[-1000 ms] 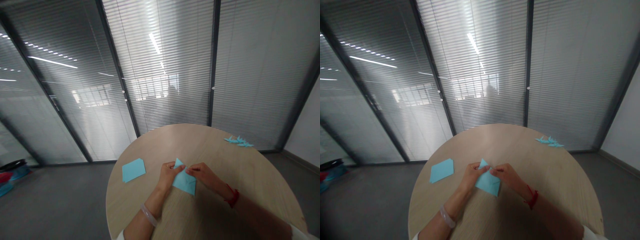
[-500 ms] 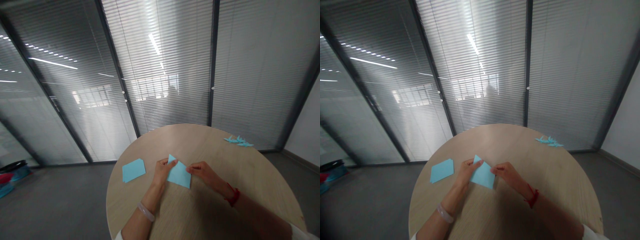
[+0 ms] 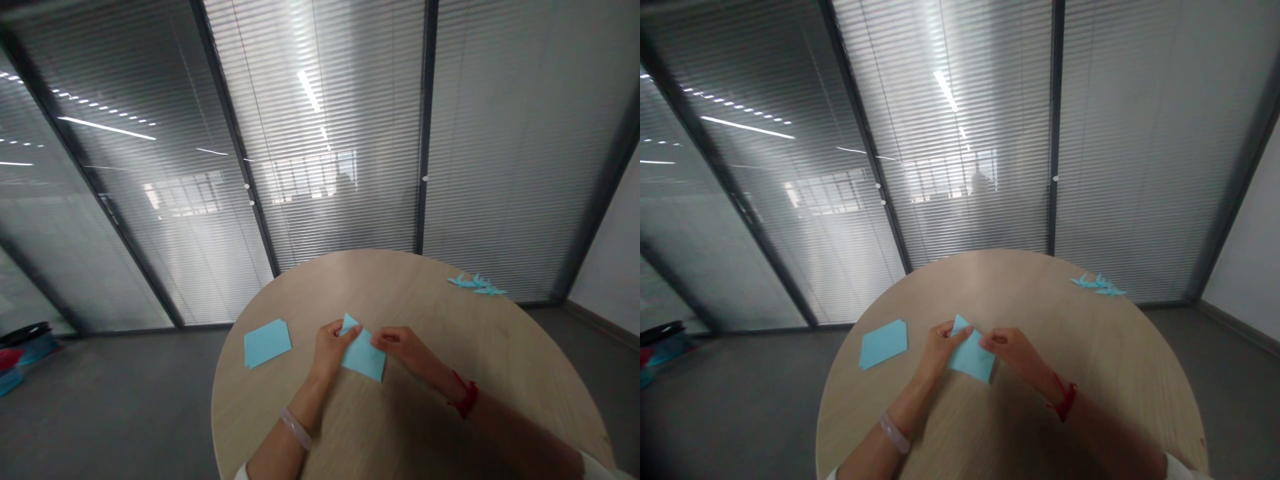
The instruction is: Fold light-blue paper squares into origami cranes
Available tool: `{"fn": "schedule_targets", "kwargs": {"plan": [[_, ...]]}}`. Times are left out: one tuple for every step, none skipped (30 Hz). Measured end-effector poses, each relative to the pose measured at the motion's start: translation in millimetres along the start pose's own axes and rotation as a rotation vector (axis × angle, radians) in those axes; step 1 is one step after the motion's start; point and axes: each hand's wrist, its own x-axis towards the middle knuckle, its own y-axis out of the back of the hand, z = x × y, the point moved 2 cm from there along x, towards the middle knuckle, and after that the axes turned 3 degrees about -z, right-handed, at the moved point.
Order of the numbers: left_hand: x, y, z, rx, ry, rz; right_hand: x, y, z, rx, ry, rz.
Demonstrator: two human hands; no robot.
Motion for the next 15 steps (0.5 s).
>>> {"fn": "schedule_targets", "kwargs": {"plan": [[-1, -2.5, -1, 0.018, -0.005, -0.022, 0, -1, 1, -0.045, -0.007, -0.014], [-2, -4.1, -1, 0.034, -0.010, -0.035, 0, -2, 1, -0.082, -0.013, -0.019], [-3, -5.1, -2, 0.050, -0.013, -0.046, 0, -2, 0, -0.111, -0.014, -0.017], [-4, -5.7, -2, 0.065, -0.018, -0.054, -1, -2, -1, -0.131, -0.011, -0.009], [-4, -5.8, -2, 0.079, -0.022, -0.060, -2, -2, -3, -0.145, -0.008, -0.004], [-4, -5.7, -2, 0.088, -0.026, -0.062, -3, -2, -5, -0.153, -0.007, -0.004], [-5, -5.5, -2, 0.091, -0.028, -0.062, -4, -3, -7, -0.155, -0.006, -0.008], [-5, -5.2, -2, 0.091, -0.025, -0.059, -4, -4, -9, -0.155, -0.006, -0.016], [-5, -4.8, -2, 0.085, -0.017, -0.052, -5, -4, -10, -0.155, -0.006, -0.027], [-5, -4.6, -2, 0.073, -0.004, -0.045, -5, -5, -12, -0.154, -0.007, -0.037], [-5, -4.6, -2, 0.056, 0.012, -0.037, -6, -6, -12, -0.151, -0.005, -0.043], [-5, -4.8, -1, 0.035, 0.028, -0.029, -6, -6, -13, -0.149, -0.003, -0.042], [-6, -5.2, -1, 0.009, 0.044, -0.024, -6, -6, -13, -0.149, -0.001, -0.042], [-6, -5.9, -1, -0.023, 0.059, -0.019, -6, -5, -13, -0.149, 0.001, -0.043], [-7, -6.7, 0, -0.056, 0.072, -0.015, -6, -5, -13, -0.151, 0.005, -0.042]]}}
